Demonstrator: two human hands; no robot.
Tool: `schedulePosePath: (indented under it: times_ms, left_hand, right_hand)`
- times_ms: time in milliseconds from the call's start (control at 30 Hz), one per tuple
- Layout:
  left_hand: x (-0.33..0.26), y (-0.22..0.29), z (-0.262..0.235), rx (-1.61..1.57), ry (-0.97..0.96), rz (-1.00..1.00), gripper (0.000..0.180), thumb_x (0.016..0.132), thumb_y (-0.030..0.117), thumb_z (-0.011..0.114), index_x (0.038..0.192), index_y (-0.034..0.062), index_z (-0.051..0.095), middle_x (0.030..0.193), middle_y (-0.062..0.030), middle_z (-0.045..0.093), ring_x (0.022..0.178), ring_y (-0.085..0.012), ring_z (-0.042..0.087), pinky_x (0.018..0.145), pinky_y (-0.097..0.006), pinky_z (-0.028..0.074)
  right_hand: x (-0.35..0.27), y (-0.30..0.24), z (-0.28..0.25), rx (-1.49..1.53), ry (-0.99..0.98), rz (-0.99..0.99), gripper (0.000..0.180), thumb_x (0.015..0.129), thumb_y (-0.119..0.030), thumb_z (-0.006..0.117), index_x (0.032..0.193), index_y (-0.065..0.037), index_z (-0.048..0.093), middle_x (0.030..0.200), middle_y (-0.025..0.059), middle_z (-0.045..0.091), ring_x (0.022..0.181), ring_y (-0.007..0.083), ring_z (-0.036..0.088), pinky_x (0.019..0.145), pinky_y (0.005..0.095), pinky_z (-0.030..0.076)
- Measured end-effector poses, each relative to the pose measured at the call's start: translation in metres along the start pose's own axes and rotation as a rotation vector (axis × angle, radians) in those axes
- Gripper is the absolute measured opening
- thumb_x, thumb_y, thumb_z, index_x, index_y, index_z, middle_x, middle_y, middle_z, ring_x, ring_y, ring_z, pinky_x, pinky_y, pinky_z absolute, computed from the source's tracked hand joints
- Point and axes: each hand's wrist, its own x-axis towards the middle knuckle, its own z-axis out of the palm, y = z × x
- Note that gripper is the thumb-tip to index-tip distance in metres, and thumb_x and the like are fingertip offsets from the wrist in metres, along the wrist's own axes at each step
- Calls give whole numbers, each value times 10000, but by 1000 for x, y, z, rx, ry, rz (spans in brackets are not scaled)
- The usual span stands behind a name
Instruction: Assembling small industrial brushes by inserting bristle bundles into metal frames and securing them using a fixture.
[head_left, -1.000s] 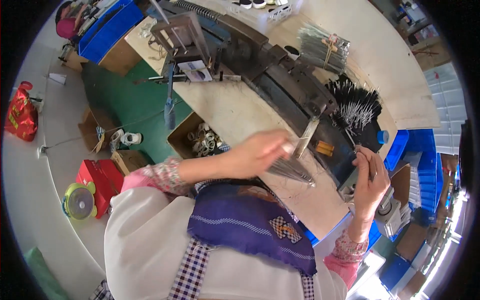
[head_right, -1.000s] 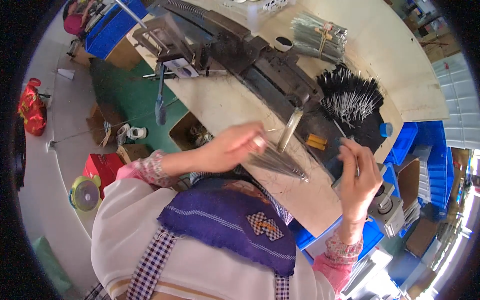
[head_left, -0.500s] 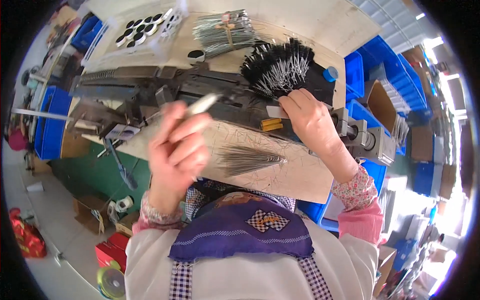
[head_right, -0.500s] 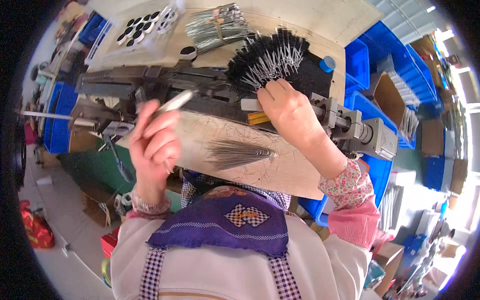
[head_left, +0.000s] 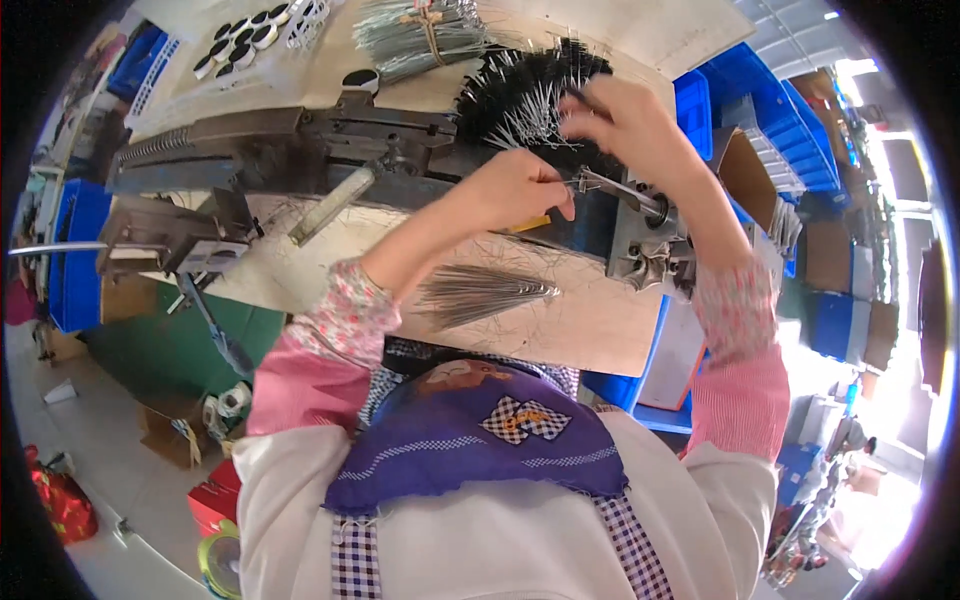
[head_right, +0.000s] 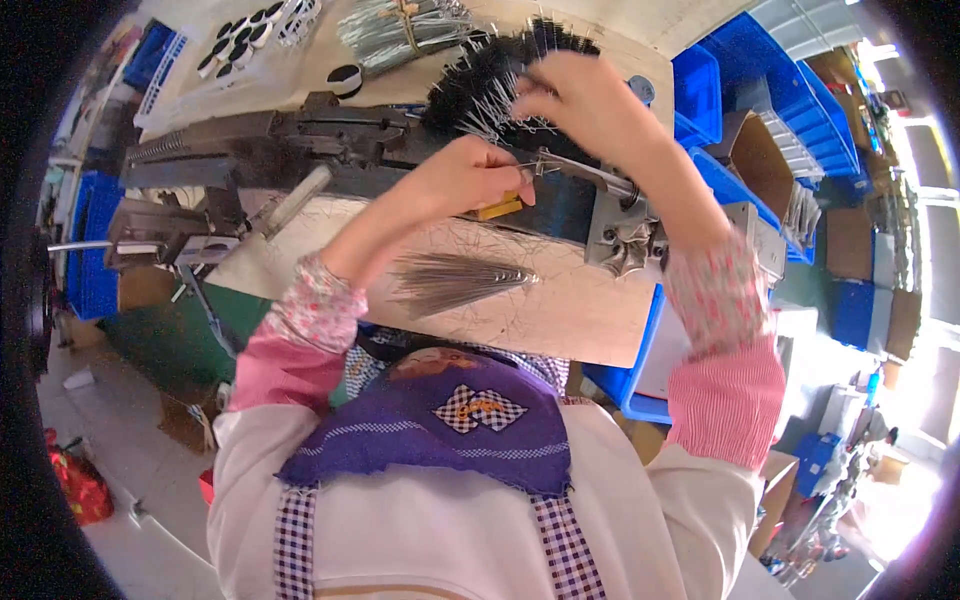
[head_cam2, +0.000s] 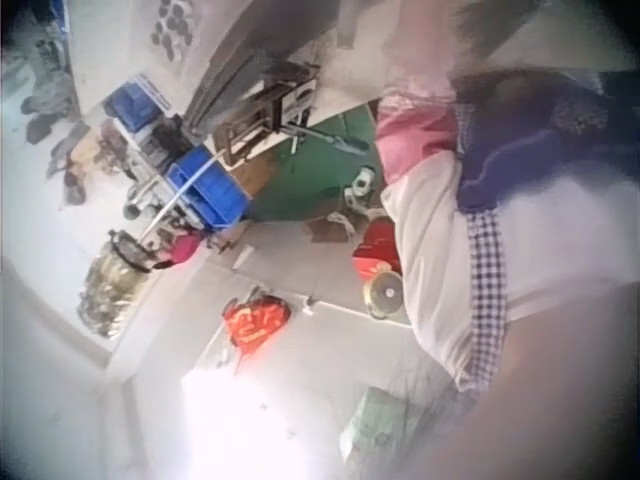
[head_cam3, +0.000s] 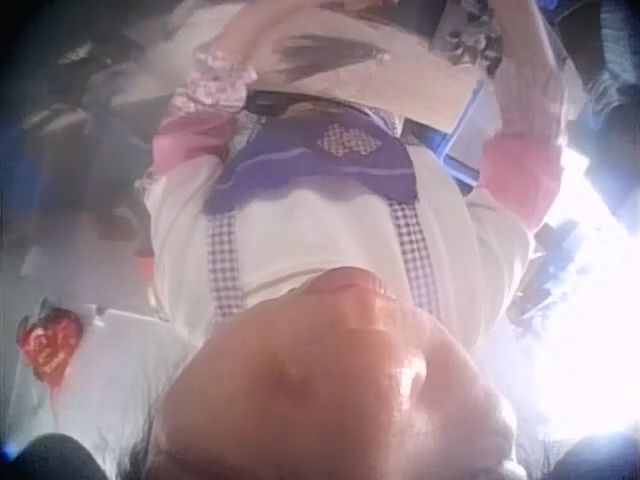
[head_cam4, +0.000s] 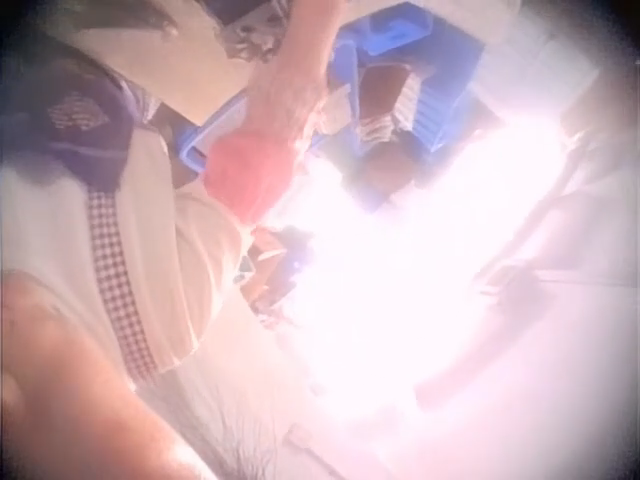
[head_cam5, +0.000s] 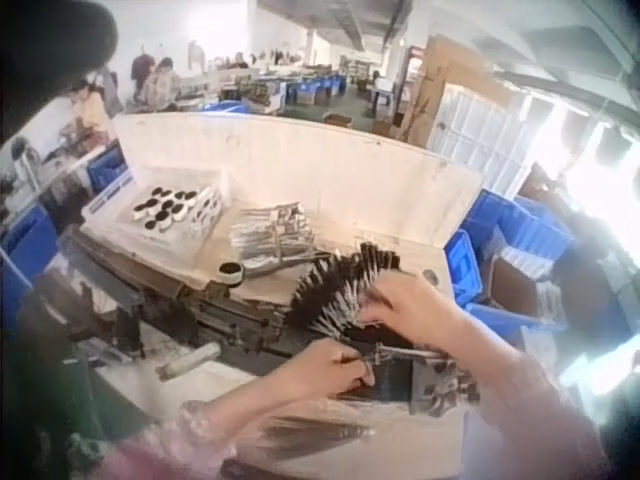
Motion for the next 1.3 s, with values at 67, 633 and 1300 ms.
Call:
schedulePosePath:
  times_ms: [67, 633, 1300]
  left_hand:
    - [-1, 8, -3, 152, 62, 55, 215, 806, 198, 578, 804, 46, 730, 648, -147, 635, 614, -261, 623, 580, -340, 484]
    - [-127, -32, 11, -1099, 390, -117, 496, 1013, 395, 367, 918, -16, 629, 742, -57, 559, 427, -88, 438, 398, -202, 357]
    - [-193, -103, -74, -766, 1207, -329, 469, 943, 438, 508, 894, -9, 644, 523, 19, 471, 395, -58, 388, 374, -201, 231]
  right_hand:
    - [-18, -4, 3, 147, -49, -128, 192, 791, -183, 672, 833, 0, 628, 798, 149, 604, 773, 304, 612, 675, 367, 496]
    - [22, -34, 73, 249, 220, -368, 177, 817, -184, 663, 874, -17, 661, 819, 142, 648, 774, 338, 631, 709, 397, 512]
    - [-69, -55, 98, 6, 75, -148, 355, 710, 83, 607, 1046, -26, 633, 919, 131, 536, 853, 298, 611, 736, 373, 513]
